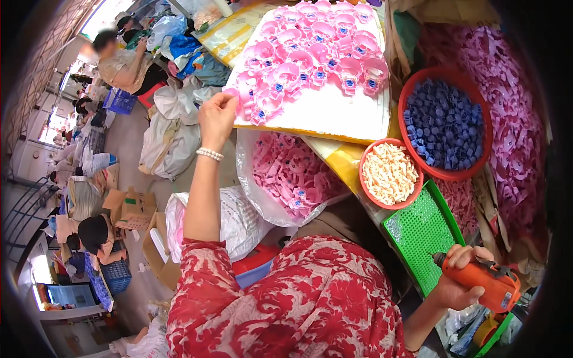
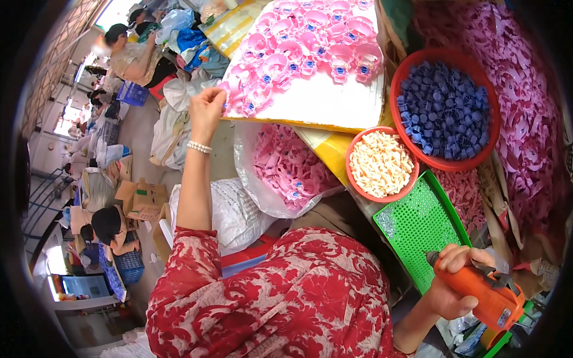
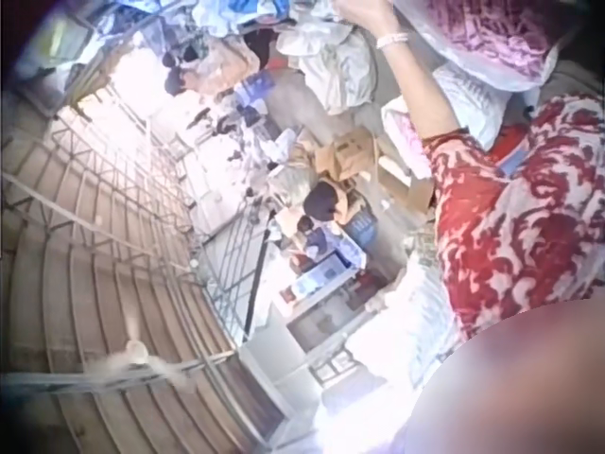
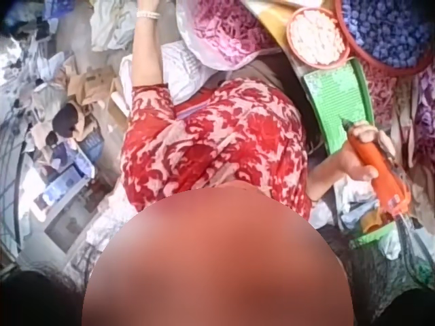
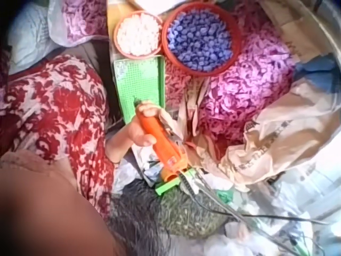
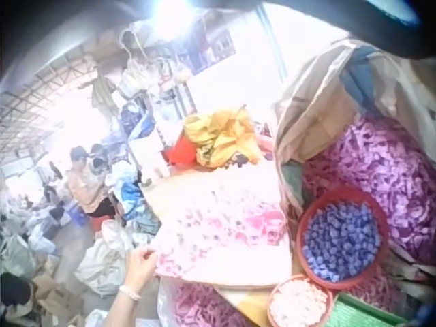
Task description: Assembling pink plastic toy frames by applying hot glue and attaching small blue components.
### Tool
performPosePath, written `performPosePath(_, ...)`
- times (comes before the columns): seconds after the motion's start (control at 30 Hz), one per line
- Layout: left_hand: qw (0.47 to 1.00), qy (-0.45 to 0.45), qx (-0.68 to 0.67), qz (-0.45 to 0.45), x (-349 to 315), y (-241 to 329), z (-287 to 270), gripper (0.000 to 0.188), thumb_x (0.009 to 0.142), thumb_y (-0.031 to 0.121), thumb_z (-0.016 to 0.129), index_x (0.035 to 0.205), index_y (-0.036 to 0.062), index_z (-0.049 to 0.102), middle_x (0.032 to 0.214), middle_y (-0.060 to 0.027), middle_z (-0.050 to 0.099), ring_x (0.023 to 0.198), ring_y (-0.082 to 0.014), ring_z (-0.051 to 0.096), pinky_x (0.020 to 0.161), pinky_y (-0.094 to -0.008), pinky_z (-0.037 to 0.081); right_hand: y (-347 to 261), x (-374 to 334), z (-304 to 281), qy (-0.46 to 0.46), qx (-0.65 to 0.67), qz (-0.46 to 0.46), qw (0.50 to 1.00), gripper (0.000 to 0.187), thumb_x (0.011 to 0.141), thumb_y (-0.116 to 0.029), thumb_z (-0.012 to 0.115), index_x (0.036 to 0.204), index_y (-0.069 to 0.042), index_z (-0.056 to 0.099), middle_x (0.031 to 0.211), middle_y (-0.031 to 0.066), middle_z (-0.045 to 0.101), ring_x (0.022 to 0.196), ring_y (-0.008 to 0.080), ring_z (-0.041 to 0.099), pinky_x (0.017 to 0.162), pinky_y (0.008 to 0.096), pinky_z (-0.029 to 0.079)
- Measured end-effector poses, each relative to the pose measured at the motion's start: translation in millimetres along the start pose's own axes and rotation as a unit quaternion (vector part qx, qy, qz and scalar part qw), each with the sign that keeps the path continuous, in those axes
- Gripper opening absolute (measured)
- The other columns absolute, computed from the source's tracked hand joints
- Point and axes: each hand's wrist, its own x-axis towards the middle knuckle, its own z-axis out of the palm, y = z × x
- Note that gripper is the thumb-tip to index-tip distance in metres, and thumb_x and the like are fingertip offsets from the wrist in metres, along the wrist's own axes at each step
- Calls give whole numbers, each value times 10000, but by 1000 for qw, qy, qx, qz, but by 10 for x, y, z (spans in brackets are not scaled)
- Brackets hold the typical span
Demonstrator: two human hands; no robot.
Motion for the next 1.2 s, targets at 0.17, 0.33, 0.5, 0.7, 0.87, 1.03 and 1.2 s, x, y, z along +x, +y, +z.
performPosePath(0.17, 985, 21, -8, 168, -196, 450, 208, 74, 743, 83, 636, 782, 25, 660, 650, -91, 615, 546, -161, 581, 521, -266, 449, 30, 41, 16, -8, -7, 7, 1000, 680, 790, -564, 549, 1114, 24, 440, 705, 40, 452, 595, 130, 427, 614, 280, 355)
performPosePath(0.33, 956, -11, 115, 268, 148, 557, 420, 339, 784, 254, 627, 961, -34, 620, 816, -174, 617, 692, -288, 612, 659, -357, 483, 21, 58, 62, -8, -7, 9, 1000, 676, 795, -562, 550, 1111, 24, 436, 708, 41, 460, 599, 128, 433, 613, 279, 356)
performPosePath(0.5, 944, -152, 231, 180, 291, 801, 515, 559, 666, 473, 688, 810, -58, 589, 778, -206, 600, 766, -333, 590, 713, -410, 451, 36, 12, -6, -10, -13, 28, 999, 694, 782, -578, 551, 1116, 17, 423, 715, 58, 480, 606, 156, 453, 619, 303, 380)
performPosePath(0.7, 939, -157, 251, 176, 350, 661, 626, 498, 570, 421, 744, 749, -17, 586, 730, -186, 605, 749, -322, 596, 692, -400, 452, -8, 3, 10, -16, -8, 17, 1000, 665, 802, -544, 551, 1123, 26, 432, 731, 45, 476, 616, 131, 447, 622, 287, 366)
performPosePath(0.87, 962, -184, 168, 112, 297, 738, 507, 388, 578, 259, 778, 759, -9, 561, 619, -60, 513, 565, -143, 457, 552, -286, 403, -21, 9, 6, -13, -16, 20, 1000, 658, 804, -535, 552, 1117, 31, 434, 737, 51, 482, 631, 140, 460, 641, 293, 378)
performPosePath(1.03, 979, -147, -31, 136, 56, 742, 493, 287, 611, 57, 781, 806, 14, 573, 686, 40, 506, 614, -61, 445, 550, -208, 381, -18, -8, -25, -8, -17, 31, 999, 655, 803, -534, 554, 1111, 32, 438, 742, 57, 488, 645, 148, 473, 653, 299, 386)
performPosePath(1.2, 942, -254, -211, 52, -332, 963, 533, 441, 637, 39, 776, 1001, 29, 528, 863, -16, 573, 714, -84, 551, 612, -221, 473, -29, -23, -114, 1, -33, 33, 999, 662, 795, -546, 560, 1112, 23, 444, 745, 55, 491, 656, 151, 482, 663, 314, 390)
